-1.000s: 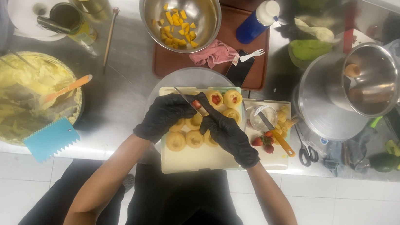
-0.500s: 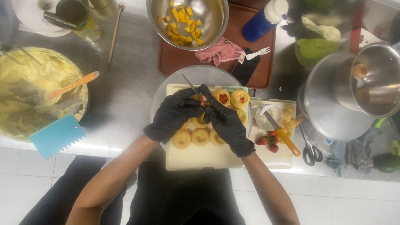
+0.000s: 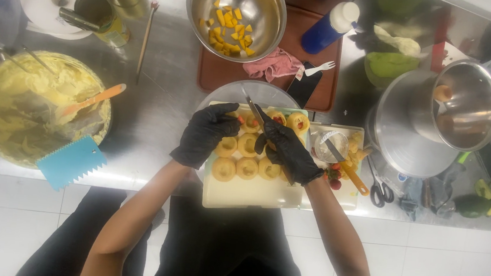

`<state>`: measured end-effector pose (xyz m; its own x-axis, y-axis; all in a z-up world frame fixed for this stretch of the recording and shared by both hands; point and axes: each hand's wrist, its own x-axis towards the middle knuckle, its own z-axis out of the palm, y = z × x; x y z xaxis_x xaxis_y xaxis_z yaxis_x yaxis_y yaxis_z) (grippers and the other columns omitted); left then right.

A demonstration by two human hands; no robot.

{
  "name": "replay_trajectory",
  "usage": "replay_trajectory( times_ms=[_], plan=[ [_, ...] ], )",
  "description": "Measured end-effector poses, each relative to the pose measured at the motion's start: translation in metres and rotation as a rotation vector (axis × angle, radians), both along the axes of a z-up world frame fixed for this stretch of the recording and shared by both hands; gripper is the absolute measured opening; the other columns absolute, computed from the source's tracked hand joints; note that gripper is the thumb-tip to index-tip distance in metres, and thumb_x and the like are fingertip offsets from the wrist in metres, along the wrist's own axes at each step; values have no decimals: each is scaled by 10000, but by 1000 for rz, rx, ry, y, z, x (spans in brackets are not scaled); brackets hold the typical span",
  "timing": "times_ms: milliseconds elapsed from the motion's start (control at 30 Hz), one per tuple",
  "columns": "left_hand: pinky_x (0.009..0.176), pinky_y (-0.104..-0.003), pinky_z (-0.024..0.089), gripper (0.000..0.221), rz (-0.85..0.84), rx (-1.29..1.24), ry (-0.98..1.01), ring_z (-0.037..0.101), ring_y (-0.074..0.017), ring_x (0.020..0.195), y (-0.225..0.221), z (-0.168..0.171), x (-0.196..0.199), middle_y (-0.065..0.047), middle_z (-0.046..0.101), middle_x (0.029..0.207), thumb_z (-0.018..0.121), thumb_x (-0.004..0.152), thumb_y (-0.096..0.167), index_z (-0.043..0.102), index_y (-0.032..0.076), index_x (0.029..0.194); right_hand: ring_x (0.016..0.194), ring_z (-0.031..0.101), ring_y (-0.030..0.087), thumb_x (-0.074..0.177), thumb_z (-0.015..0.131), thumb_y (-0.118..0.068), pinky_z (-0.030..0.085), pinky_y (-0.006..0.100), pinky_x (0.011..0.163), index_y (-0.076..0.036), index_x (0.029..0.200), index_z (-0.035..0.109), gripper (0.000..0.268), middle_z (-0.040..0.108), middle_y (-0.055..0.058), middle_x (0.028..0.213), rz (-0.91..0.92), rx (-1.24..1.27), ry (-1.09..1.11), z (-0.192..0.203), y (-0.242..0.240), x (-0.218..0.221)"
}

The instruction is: Preparing fruit tarts by cutting strawberries and placing them into pastry shells.

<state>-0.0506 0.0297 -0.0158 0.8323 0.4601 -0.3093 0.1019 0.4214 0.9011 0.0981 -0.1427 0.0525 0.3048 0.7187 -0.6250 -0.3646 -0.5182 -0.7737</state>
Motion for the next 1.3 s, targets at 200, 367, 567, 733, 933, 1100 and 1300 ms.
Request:
replay_trajectory(
  times_ms=[200, 367, 567, 733, 933, 1100, 1300],
  plan=[
    [831, -259, 587, 389, -30, -38, -49, 708, -132, 912, 0, 0, 3, -95, 751, 1050, 701, 903, -24, 660, -32, 1289, 562, 360, 40, 1069, 433, -375, 300, 197, 475, -204, 1632, 313, 601, 610, 2, 805, -18, 97, -33, 14, -1, 3],
    [819, -261, 585, 386, -62, -100, -90, 707, -133, 890, 2, -9, 12, -89, 756, 1028, 680, 902, -57, 664, -29, 1287, 596, 344, 17, 1072, 495, -263, 322, 176, 530, -189, 1651, 315, 610, 637, -8, 839, 121, 183, -93, 31, -4, -12],
    [854, -266, 596, 405, -111, -142, -178, 708, -130, 928, 0, -13, 14, -84, 734, 1025, 674, 906, -109, 662, -19, 1300, 652, 473, 22, 1071, 517, -222, 434, 194, 609, -198, 1605, 395, 548, 654, -27, 782, 173, 74, -376, -4, -12, -12],
    [889, -267, 594, 442, -108, -149, -254, 708, -133, 962, -5, -8, 14, -80, 732, 1053, 640, 940, -103, 617, 11, 1366, 636, 486, 61, 1052, 529, -229, 468, 216, 644, -245, 1604, 396, 568, 610, -3, 711, 182, -45, -458, 7, -3, -17],
    [908, -276, 598, 590, -125, -284, -250, 707, -132, 973, -6, 1, 13, -84, 731, 1070, 630, 943, -85, 491, 49, 1500, 630, 453, 70, 1060, 564, -207, 406, 238, 597, -229, 1555, 508, 499, 615, -27, 751, 26, -65, -270, -19, -7, -15],
    [878, -298, 610, 715, -90, -155, -146, 712, -149, 961, -12, -7, 17, -100, 688, 1021, 681, 874, -118, 462, 53, 1533, 697, 504, 21, 1062, 562, -171, 491, 183, 655, -209, 1606, 421, 563, 522, -40, 789, 65, 151, -458, -21, -3, -23],
    [850, -294, 576, 681, -100, 503, 135, 750, -148, 929, -14, 28, 16, -72, 763, 999, 759, 929, 104, 443, 154, 1529, 683, 466, 40, 1080, 516, -270, 346, 187, 552, -176, 1609, 435, 543, 480, -65, 793, -196, 141, 186, -9, 2, -12]
  ],
)
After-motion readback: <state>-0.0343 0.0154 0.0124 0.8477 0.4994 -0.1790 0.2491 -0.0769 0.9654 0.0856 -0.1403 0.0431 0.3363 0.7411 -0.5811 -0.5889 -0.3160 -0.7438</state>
